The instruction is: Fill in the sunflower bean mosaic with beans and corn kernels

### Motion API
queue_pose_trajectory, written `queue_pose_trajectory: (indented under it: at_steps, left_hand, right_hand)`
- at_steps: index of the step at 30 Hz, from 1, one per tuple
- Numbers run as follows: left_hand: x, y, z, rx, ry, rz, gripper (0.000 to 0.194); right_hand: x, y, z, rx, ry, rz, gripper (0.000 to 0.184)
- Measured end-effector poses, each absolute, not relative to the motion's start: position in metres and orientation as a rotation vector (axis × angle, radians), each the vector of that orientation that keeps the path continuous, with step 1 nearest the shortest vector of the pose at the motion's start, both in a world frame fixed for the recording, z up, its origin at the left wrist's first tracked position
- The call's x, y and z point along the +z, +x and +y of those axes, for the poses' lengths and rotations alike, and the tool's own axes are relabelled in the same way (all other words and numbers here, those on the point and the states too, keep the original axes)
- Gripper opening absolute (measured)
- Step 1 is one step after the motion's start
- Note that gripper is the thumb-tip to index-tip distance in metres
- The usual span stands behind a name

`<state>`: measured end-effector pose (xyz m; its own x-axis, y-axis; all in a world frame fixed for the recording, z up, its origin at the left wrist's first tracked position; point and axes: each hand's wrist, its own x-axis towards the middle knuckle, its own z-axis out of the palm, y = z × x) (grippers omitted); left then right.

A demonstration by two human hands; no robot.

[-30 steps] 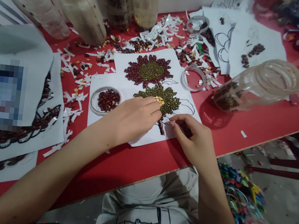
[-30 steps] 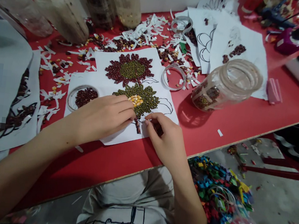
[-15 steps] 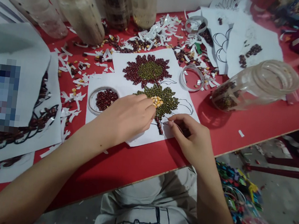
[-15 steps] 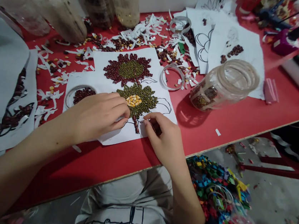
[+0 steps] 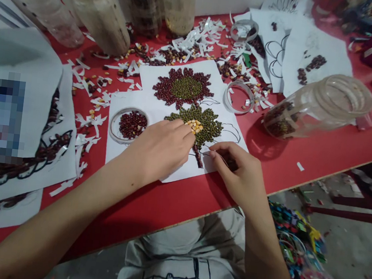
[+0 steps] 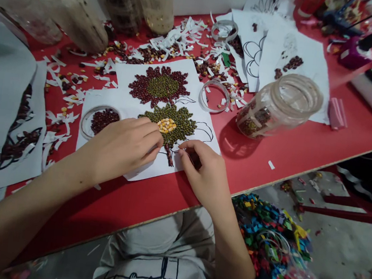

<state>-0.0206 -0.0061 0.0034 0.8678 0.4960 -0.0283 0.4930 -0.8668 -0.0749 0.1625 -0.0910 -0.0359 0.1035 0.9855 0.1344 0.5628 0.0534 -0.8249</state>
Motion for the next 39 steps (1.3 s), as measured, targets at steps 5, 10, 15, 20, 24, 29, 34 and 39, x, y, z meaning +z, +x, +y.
queue_pose_trajectory:
  at_steps: [5, 10, 15, 20, 24, 29, 34, 39]
  left_hand:
    - [0.000, -0.024, -0.007, -0.032, -2.968, -0.805, 0.015]
    - [-0.006, -0.037, -0.013, -0.252, -3.011, -0.859, 0.022]
    - [-0.014, -0.052, -0.021, -0.582, -2.998, -0.898, 0.019]
    - [-0.019, -0.056, -0.024, -0.638, -3.012, -0.815, 0.021]
    - [-0.021, -0.056, -0.023, -0.603, -2.992, -0.751, 0.024]
    - [-0.023, -0.055, -0.023, -0.573, -3.002, -0.749, 0.024]
    - [-0.024, -0.055, -0.023, -0.607, -3.016, -0.729, 0.023]
    - [-0.026, -0.056, -0.025, -0.673, -2.987, -0.803, 0.025]
  right_hand:
    - [-0.034, 0.163, -0.090, 0.643, -1.524, -1.635, 0.008]
    - [-0.035, 0.164, -0.092, 0.610, -1.463, -1.703, 0.011]
    - [-0.037, 0.163, -0.093, 0.608, -1.473, -1.747, 0.013]
    - [-0.037, 0.162, -0.093, 0.609, -1.484, -1.746, 0.012]
    - [-0.036, 0.162, -0.093, 0.616, -1.495, -1.732, 0.013]
    - [-0.036, 0.162, -0.093, 0.630, -1.476, -1.721, 0.012]
    - [-0.034, 0.163, -0.095, 0.599, -1.418, -1.779, 0.011]
    - [-0.031, 0.161, -0.099, 0.555, -1.359, -2.004, 0.014]
